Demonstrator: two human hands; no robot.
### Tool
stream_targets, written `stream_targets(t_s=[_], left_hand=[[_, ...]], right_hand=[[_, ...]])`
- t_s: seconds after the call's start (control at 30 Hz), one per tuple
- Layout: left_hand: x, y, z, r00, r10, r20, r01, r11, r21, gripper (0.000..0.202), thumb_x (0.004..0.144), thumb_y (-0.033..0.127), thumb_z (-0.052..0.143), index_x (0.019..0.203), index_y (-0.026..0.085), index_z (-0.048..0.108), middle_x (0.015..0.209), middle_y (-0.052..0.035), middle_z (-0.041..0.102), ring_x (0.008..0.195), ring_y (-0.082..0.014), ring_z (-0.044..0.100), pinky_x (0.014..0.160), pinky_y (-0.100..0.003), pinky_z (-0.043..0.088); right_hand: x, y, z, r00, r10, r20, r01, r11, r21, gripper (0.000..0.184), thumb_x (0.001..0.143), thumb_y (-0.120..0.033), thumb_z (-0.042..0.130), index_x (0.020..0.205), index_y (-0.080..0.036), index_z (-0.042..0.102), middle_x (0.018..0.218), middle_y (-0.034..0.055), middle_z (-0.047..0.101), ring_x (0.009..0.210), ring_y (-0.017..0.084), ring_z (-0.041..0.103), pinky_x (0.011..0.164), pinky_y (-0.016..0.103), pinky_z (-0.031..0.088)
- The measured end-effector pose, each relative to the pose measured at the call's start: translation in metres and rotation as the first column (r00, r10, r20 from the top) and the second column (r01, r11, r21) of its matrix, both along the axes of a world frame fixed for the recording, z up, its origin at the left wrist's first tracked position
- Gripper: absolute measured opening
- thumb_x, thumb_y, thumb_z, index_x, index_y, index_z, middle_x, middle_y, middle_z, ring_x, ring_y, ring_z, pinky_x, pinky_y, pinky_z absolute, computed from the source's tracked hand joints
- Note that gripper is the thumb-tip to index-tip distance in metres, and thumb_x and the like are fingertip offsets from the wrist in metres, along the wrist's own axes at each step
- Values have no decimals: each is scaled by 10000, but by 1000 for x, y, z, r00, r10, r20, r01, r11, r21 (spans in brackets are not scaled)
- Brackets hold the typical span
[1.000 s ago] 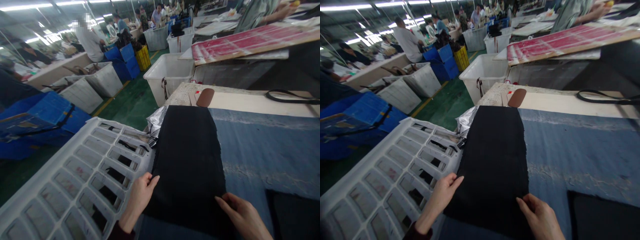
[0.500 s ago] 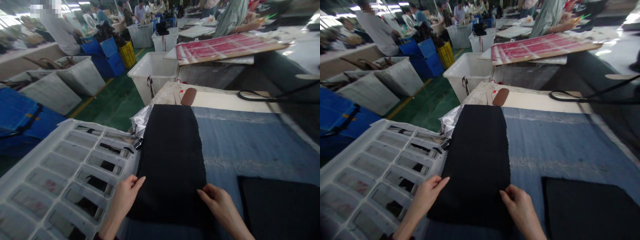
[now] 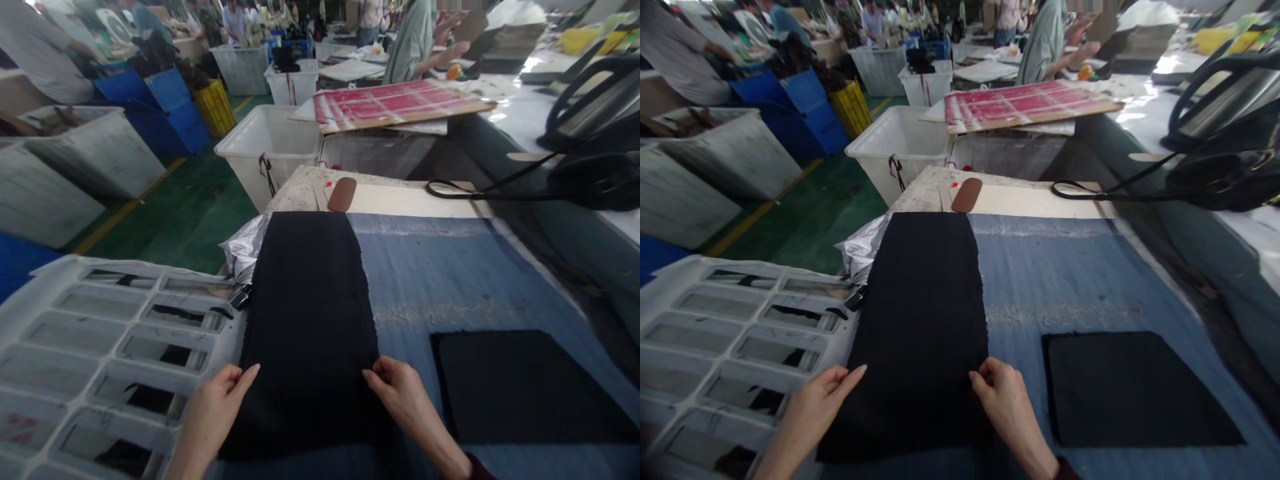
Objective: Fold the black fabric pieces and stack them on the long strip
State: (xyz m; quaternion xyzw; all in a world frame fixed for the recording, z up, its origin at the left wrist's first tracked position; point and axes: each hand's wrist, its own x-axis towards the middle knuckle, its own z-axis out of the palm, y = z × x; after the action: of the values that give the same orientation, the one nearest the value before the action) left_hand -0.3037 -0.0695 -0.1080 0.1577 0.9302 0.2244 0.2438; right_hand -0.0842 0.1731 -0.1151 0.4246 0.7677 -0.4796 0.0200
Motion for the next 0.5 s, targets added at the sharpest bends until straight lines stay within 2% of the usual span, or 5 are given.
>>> stream_targets(t_s=[0.3,0.5], left_hand=[[0,2,1,1000,-10,-16,10,999,-37,502,794,697,475,684,221,590,541,33,579,564,-160,564,577,-238,352],[5,5,7,998,15,-61,-10,997,76,465,821,628,492,646,205,575,513,29,549,531,-151,537,541,-232,323]], right_hand=[[-1,0,4,999,13,32,-14,999,35,255,819,-388,516,653,-199,554,577,-6,569,555,150,511,519,258,308],[5,3,-6,993,100,65,-104,993,61,360,831,-506,451,660,-206,555,572,0,566,551,162,517,530,271,320]])
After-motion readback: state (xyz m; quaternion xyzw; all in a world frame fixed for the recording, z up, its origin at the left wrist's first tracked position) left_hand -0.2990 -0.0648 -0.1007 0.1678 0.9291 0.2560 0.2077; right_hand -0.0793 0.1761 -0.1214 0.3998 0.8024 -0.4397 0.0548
